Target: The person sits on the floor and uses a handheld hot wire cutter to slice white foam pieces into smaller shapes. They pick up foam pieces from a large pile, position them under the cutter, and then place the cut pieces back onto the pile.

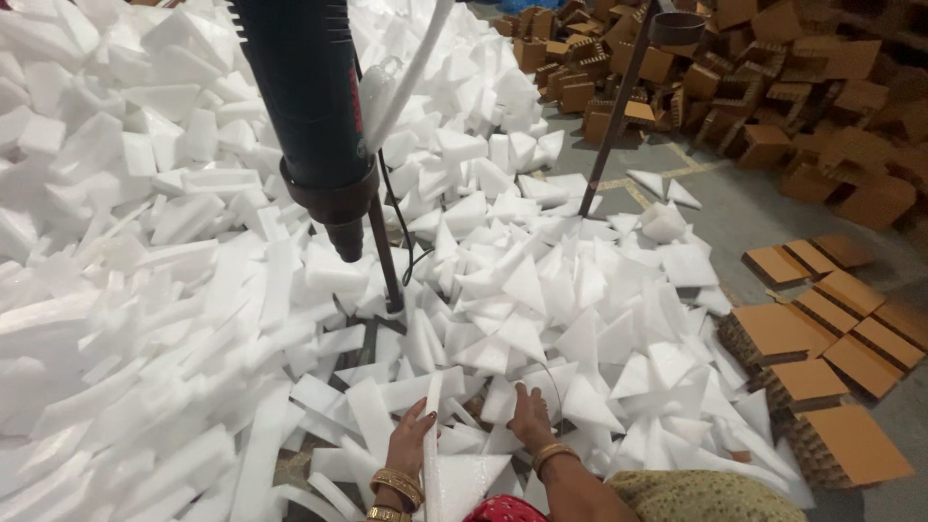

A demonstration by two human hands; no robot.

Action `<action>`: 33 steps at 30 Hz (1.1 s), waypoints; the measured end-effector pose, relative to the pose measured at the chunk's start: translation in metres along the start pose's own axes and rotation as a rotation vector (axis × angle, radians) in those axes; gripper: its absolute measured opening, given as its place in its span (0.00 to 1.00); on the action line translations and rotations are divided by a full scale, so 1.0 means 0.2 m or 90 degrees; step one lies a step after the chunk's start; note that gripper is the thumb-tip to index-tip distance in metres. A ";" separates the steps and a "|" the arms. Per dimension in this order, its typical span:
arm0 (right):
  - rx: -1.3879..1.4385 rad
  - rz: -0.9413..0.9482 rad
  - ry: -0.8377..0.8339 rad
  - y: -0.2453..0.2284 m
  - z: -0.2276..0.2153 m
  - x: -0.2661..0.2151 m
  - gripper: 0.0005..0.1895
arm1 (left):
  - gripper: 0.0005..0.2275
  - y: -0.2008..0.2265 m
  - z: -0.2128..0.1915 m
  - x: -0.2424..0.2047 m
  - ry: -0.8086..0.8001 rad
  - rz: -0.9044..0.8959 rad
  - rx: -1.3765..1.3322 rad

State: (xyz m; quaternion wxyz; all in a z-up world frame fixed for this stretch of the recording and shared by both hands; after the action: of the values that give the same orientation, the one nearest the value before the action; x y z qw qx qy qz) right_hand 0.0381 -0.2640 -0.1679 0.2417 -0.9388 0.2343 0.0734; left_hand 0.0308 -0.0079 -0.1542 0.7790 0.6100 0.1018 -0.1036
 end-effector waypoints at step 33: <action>0.301 -0.301 -0.339 -0.87 -0.96 -0.48 0.31 | 0.24 0.53 0.06 -0.24 0.097 0.332 -0.180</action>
State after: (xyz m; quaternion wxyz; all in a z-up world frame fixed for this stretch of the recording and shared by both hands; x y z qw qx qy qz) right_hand 0.0411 -0.1841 0.0962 0.5128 -0.8335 -0.0479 0.1999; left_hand 0.0166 0.0064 -0.0385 0.8467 0.5069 0.0135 0.1609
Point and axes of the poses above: each hand's wrist, its own x-axis towards the middle knuckle, its own z-axis out of the palm, y = z × x, the point moved 3 cm from there along x, towards the middle knuckle, and after that the axes turned 8 degrees about z, right-handed, at the moved point
